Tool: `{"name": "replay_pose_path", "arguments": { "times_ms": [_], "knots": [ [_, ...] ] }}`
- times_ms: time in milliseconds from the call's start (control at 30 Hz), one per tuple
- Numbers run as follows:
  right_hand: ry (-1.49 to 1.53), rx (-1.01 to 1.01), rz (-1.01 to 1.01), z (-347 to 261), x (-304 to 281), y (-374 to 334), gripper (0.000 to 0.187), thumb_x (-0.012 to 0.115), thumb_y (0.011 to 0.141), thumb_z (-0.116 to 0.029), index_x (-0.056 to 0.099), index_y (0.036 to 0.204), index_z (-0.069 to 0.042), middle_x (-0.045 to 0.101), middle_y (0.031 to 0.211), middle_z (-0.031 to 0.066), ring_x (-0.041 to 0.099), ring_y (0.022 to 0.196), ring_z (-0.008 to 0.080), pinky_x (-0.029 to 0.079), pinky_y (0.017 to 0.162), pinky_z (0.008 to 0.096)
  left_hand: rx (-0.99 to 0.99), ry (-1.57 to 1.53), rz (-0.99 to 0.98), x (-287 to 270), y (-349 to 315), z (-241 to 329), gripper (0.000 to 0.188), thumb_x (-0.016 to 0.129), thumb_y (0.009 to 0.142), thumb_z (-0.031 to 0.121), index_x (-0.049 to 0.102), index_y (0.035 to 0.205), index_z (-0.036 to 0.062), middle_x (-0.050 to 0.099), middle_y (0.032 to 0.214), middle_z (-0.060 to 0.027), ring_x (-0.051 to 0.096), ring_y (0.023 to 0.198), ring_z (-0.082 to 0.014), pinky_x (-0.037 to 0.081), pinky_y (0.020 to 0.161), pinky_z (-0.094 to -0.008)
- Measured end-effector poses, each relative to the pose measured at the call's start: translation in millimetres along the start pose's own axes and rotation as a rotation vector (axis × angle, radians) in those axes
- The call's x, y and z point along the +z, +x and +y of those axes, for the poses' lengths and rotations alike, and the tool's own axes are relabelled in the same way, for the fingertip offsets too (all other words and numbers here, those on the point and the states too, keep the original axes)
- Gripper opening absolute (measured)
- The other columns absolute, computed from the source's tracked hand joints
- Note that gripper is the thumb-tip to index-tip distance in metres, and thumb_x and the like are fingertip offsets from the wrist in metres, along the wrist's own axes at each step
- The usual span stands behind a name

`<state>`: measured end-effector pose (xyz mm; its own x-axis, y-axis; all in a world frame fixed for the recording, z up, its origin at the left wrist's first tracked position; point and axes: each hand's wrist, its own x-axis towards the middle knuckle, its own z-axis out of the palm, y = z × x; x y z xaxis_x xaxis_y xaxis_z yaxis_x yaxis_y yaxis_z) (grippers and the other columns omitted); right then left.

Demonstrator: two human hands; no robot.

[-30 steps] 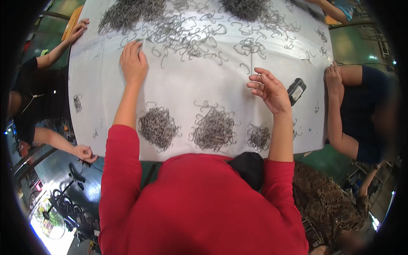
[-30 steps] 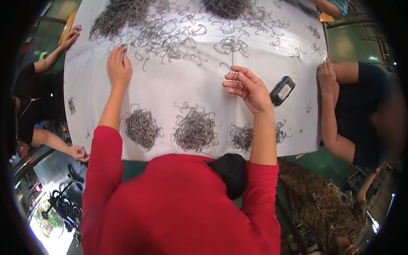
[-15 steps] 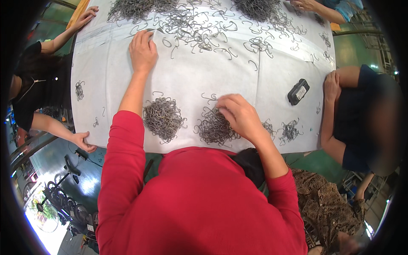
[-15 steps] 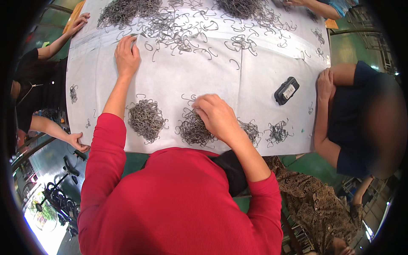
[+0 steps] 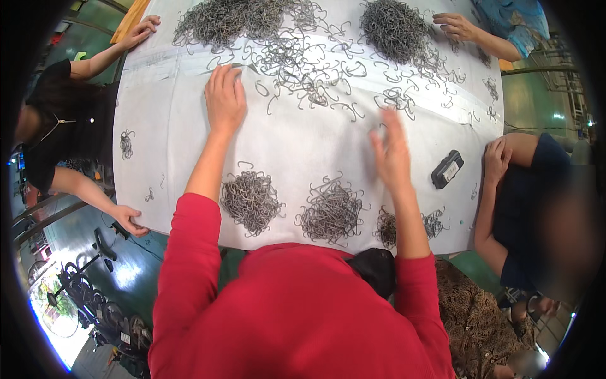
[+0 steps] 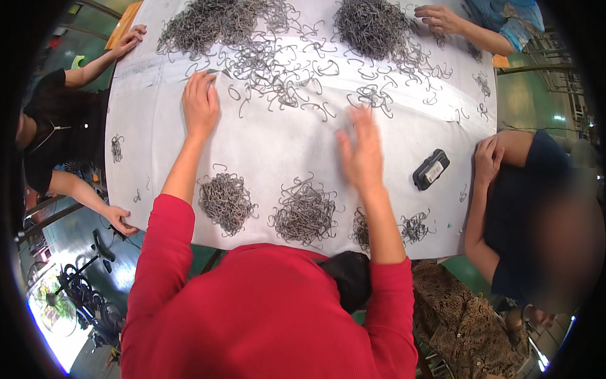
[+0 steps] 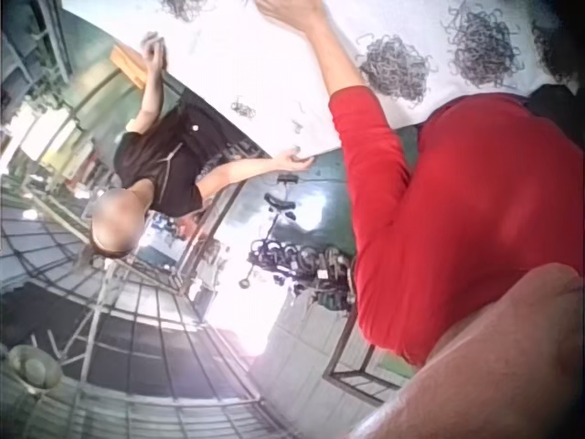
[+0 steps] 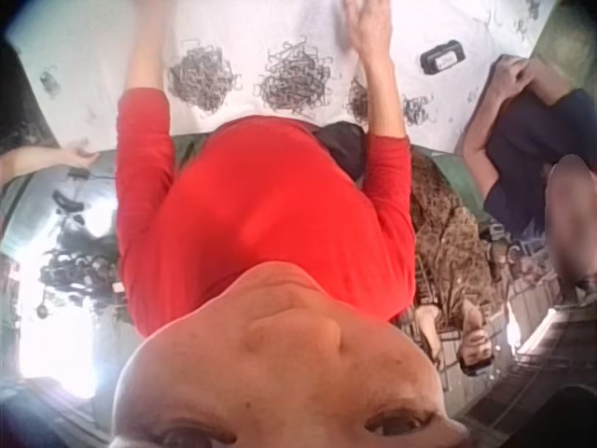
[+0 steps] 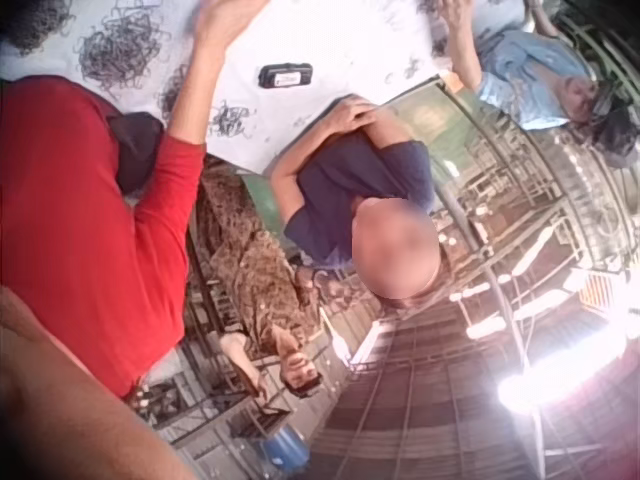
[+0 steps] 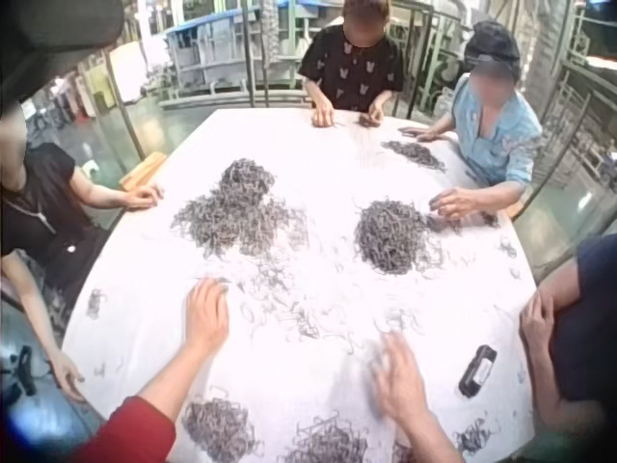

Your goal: The person sorts scattered metal paperclips on a white table surface into several small piles using both hands. Other people around the table also sort paperclips. The person occasionally gathers a pile and moves it to a different spot on the table.

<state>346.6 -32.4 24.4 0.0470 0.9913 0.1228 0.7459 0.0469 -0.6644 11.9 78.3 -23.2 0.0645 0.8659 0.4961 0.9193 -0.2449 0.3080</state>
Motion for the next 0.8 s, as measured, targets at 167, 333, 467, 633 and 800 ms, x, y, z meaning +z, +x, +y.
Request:
{"name": "replay_pose_path", "arguments": {
  "times_ms": [167, 333, 467, 633, 800],
  "knots": [
    [-0.413, 0.249, 0.208, 40, 21, 49, 0.056, 0.056, 0.089, -0.027, 0.037, 0.137, -0.006, 0.031, 0.143, 0.0229, 0.026, 0.134, 0.0379, 0.020, 0.108, 0.0527, -0.012, -0.028, -0.006, -2, 2, 2, 0.022, 0.048, 0.088, 0.013, 0.058, 0.107, 0.0067, 0.053, 0.121, -0.0103, 0.042, 0.124, -0.0310, 0.031, 0.100, -0.0446],
    [-0.220, -0.061, 0.071, -11, 50, 41, 0.058, 0.058, 0.088, -0.027, 0.036, 0.138, -0.006, 0.031, 0.142, 0.0237, 0.024, 0.135, 0.0395, 0.017, 0.108, 0.0555, -0.024, -0.017, -0.007, -4, 1, 2, 0.022, 0.049, 0.087, 0.013, 0.057, 0.107, 0.0070, 0.053, 0.122, -0.0101, 0.040, 0.125, -0.0309, 0.031, 0.101, -0.0447],
    [-0.264, 0.025, 0.107, -22, 72, 49, 0.057, 0.060, 0.087, -0.025, 0.039, 0.136, -0.006, 0.032, 0.142, 0.0228, 0.025, 0.135, 0.0394, 0.017, 0.109, 0.0553, -0.039, -0.038, -0.019, -5, 3, 5, 0.023, 0.050, 0.087, 0.012, 0.057, 0.108, 0.0072, 0.052, 0.123, -0.0099, 0.040, 0.125, -0.0306, 0.031, 0.102, -0.0445],
    [0.023, -0.174, -0.036, -53, 76, 51, 0.052, 0.060, 0.087, -0.025, 0.043, 0.133, -0.008, 0.034, 0.142, 0.0199, 0.028, 0.134, 0.0379, 0.021, 0.108, 0.0544, -0.029, -0.028, -0.016, -5, 4, 9, 0.024, 0.051, 0.086, 0.008, 0.058, 0.109, 0.0061, 0.053, 0.123, -0.0104, 0.042, 0.124, -0.0317, 0.031, 0.102, -0.0437],
    [-0.179, -0.103, 0.199, -14, 63, 78, 0.049, 0.060, 0.086, -0.018, 0.044, 0.132, -0.009, 0.035, 0.142, 0.0185, 0.027, 0.134, 0.0385, 0.023, 0.108, 0.0526, -0.031, -0.010, -0.028, -5, 1, 5, 0.024, 0.051, 0.086, 0.010, 0.057, 0.109, 0.0060, 0.052, 0.123, -0.0102, 0.042, 0.124, -0.0312, 0.032, 0.101, -0.0442]
  ]
}}
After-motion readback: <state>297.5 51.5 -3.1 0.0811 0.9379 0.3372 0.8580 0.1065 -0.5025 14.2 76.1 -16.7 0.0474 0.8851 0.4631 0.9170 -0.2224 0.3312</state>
